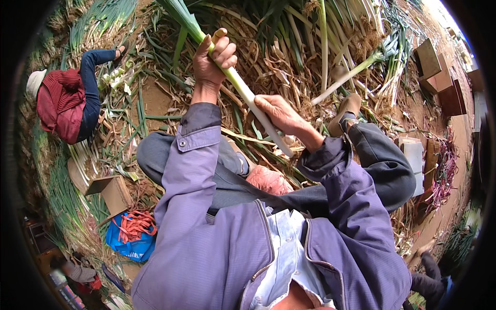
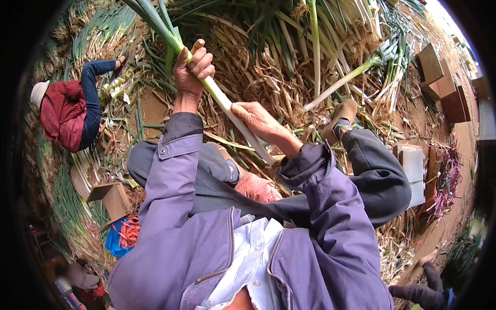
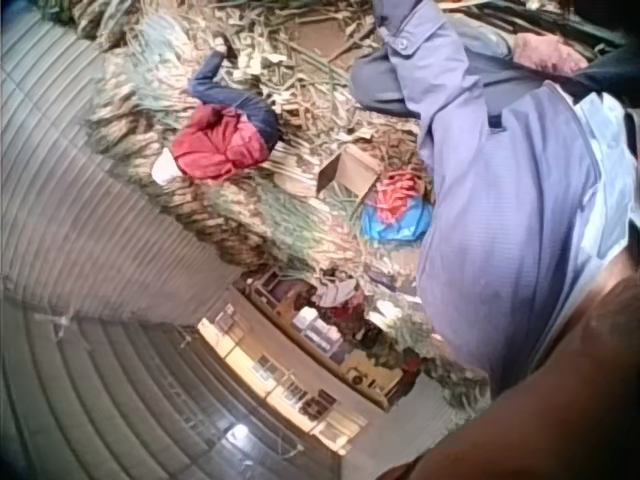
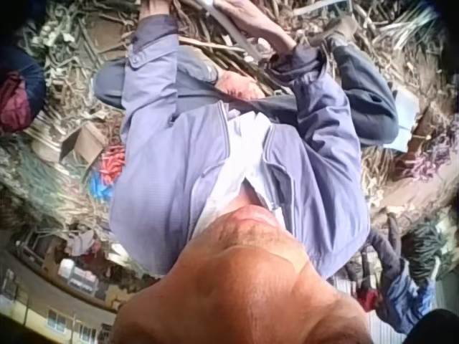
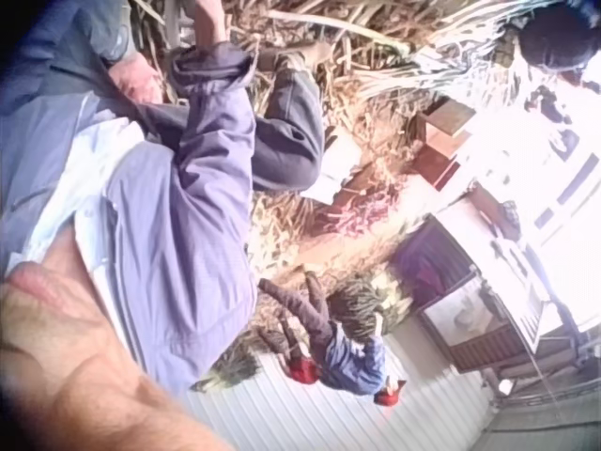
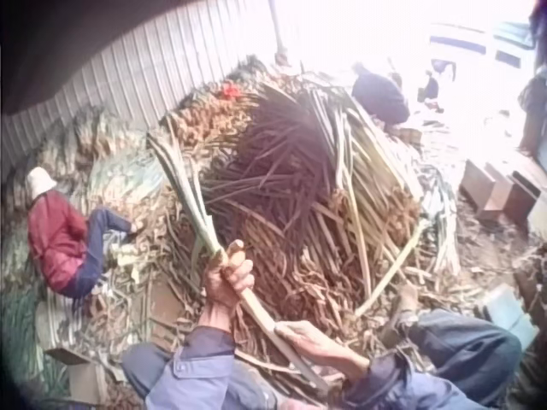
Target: The person sits on the ground and peels the outer layers off leeks by hand. They repeatedly pick up leeks, remove the dry outer skins, and place the cleaned leeks aside.
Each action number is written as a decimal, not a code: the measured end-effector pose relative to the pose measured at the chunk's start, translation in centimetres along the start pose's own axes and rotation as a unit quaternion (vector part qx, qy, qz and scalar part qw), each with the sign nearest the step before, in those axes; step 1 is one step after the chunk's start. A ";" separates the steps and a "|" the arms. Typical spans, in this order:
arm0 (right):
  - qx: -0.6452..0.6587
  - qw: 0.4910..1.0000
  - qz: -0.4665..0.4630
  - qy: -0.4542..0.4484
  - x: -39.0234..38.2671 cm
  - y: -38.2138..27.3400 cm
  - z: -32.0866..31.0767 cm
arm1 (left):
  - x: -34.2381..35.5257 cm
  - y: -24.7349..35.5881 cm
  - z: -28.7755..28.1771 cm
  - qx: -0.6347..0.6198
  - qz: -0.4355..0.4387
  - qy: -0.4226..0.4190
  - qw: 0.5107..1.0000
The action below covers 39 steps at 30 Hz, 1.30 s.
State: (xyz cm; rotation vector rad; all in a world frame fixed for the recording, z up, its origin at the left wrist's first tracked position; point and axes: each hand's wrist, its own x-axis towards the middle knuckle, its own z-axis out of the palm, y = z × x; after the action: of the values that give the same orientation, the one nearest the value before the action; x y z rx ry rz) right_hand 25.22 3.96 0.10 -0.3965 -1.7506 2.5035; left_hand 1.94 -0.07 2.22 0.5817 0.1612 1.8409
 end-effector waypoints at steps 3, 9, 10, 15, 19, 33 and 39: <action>-0.043 0.997 0.028 0.065 0.5 0.4 -0.9 | -0.1 -0.6 0.0 0.056 0.040 0.135 0.988; -0.191 0.974 -0.024 0.122 0.6 1.0 -1.5 | -0.2 -1.3 -2.3 0.166 0.086 0.323 0.928; -0.231 0.961 -0.009 0.152 0.6 1.1 -1.3 | -0.6 -1.4 -2.6 0.152 0.080 0.303 0.938; -0.171 0.945 -0.070 0.271 0.2 2.4 -1.0 | -1.0 -0.5 -3.3 0.137 0.063 0.227 0.962; 0.097 0.962 -0.013 0.254 -1.7 2.0 -1.8 | -1.4 1.2 -3.8 0.092 0.073 0.175 0.978; -0.659 0.740 0.106 0.084 -14.1 9.0 -9.8 | -1.3 6.6 -6.1 0.187 0.107 0.276 0.937; -0.583 0.772 -0.142 0.209 -6.5 2.3 -2.9 | 0.6 2.0 -3.4 0.274 0.140 0.485 0.818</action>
State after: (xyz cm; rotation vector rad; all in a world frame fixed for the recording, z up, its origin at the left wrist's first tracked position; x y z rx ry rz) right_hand 32.43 4.56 -1.87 -0.5816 -2.6085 0.7480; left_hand -1.46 0.42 0.24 -0.0352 1.3891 2.2337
